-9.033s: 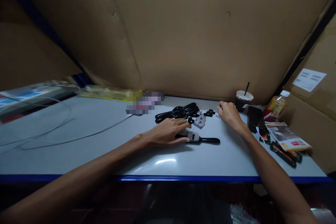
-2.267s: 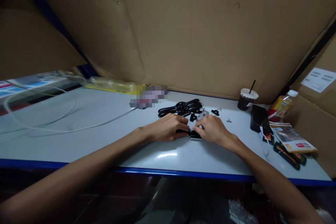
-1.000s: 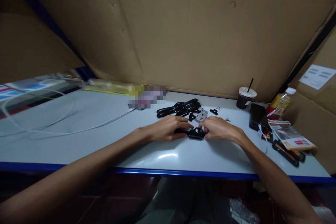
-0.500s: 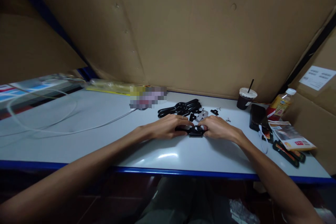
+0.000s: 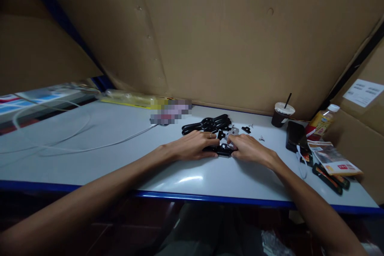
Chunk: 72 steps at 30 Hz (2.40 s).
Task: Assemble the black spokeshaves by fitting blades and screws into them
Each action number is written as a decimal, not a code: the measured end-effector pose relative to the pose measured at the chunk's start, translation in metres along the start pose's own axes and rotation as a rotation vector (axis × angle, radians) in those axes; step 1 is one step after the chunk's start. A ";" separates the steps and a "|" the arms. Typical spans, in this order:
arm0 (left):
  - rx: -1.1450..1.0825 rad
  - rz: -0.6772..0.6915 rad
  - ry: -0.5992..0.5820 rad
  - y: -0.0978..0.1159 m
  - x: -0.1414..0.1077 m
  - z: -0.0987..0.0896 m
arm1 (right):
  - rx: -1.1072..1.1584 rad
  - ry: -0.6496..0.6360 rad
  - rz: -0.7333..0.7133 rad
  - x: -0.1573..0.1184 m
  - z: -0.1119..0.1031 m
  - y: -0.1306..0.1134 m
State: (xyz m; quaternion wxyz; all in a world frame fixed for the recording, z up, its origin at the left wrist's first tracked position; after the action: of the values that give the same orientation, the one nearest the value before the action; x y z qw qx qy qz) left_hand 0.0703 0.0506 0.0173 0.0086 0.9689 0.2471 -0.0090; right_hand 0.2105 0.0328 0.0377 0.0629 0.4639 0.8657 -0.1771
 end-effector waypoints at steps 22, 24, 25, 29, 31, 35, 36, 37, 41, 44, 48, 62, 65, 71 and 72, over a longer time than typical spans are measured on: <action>-0.059 0.022 0.048 0.000 -0.001 -0.002 | -0.068 0.153 -0.040 -0.005 -0.010 -0.004; -0.029 0.010 0.030 0.000 -0.001 -0.002 | -0.109 0.087 -0.018 -0.005 -0.006 -0.001; -0.016 0.000 0.019 -0.001 -0.001 -0.001 | -0.127 0.050 -0.024 -0.005 -0.004 -0.001; 0.000 -0.025 -0.014 -0.001 -0.001 -0.001 | -0.162 0.007 -0.038 -0.003 0.002 -0.001; -0.006 -0.027 -0.024 0.000 -0.001 -0.001 | -0.163 0.013 -0.046 -0.002 0.002 -0.001; -0.023 -0.032 -0.037 0.000 -0.001 -0.002 | -0.150 0.030 -0.076 -0.001 0.003 0.000; -0.024 -0.036 -0.042 0.000 -0.001 -0.002 | -0.151 0.032 -0.084 -0.001 0.003 0.000; -0.025 -0.040 -0.047 0.000 -0.001 -0.002 | -0.153 0.033 -0.088 -0.001 0.003 0.000; -0.027 -0.037 -0.036 -0.001 0.000 -0.001 | -0.156 0.029 -0.078 -0.002 0.002 -0.001; -0.043 -0.037 -0.021 -0.002 -0.001 0.000 | -0.152 0.026 -0.033 -0.003 0.001 -0.001; -0.046 -0.026 -0.026 0.000 -0.001 -0.001 | -0.160 0.027 0.011 -0.005 0.000 -0.001; -0.016 0.002 -0.017 0.001 -0.002 -0.001 | -0.198 0.018 -0.025 -0.005 0.000 -0.002; -0.018 0.000 -0.013 0.001 -0.002 -0.001 | -0.183 0.051 -0.041 -0.006 -0.002 -0.006; -0.025 0.004 -0.019 0.001 -0.002 -0.002 | -0.232 0.020 -0.061 -0.006 0.001 -0.013; -0.021 -0.001 -0.028 0.001 -0.002 -0.001 | -0.242 0.021 -0.049 -0.005 0.001 -0.013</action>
State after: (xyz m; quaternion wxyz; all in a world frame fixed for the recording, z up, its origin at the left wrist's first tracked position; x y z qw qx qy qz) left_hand 0.0692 0.0493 0.0187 0.0224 0.9684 0.2475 -0.0197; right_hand 0.2028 0.0218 0.0415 0.1053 0.4336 0.8923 -0.0678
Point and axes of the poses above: each hand's wrist, its own x-axis towards the middle knuckle, its own z-axis out of the palm, y = z × x, the point moved 7 cm from there along x, towards the middle knuckle, and after that the axes turned 9 degrees about -y, right-handed, at the moved point
